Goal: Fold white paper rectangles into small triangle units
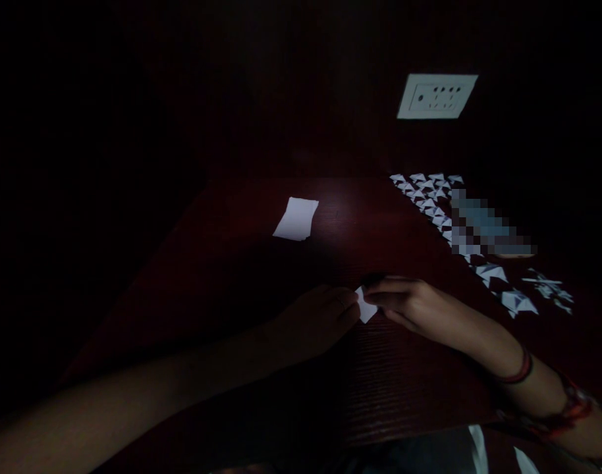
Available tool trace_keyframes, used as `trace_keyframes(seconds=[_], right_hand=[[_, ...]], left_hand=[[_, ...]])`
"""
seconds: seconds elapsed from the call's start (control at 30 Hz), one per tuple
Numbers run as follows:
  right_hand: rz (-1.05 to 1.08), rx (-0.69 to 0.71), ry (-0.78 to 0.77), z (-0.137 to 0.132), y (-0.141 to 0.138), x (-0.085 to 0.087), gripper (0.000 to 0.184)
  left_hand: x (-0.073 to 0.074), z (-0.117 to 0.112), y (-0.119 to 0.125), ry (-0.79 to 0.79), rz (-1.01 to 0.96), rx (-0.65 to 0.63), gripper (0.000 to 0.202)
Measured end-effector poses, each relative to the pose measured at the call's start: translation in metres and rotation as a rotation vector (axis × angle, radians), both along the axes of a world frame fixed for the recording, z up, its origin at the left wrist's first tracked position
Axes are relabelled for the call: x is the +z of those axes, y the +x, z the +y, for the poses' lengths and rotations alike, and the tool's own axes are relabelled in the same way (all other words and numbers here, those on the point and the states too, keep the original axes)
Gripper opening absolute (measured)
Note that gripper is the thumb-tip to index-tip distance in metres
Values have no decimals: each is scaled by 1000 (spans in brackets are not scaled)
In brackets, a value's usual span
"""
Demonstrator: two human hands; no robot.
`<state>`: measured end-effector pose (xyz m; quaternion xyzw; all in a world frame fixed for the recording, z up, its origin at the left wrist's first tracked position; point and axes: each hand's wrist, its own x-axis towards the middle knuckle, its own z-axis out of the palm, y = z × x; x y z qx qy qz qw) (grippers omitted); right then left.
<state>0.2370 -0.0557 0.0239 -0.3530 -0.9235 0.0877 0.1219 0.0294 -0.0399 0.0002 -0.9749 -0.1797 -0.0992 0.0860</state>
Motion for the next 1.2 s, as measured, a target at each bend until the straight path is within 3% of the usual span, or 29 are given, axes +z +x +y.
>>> trace_keyframes(seconds=[0.37, 0.8, 1.03, 1.2], right_hand=[[-74, 2, 68, 3, 0, -2, 23], [-28, -7, 3, 1, 1, 4, 24], [-102, -11, -11, 1, 2, 3, 34], [-98, -2, -15, 3, 0, 4, 31]], left_hand=[[4, -5, -1, 66, 13, 26, 20], [4, -9, -8, -18, 79, 126, 27], [-5, 1, -10, -52, 36, 67, 26], [-2, 4, -9, -99, 16, 41, 30]])
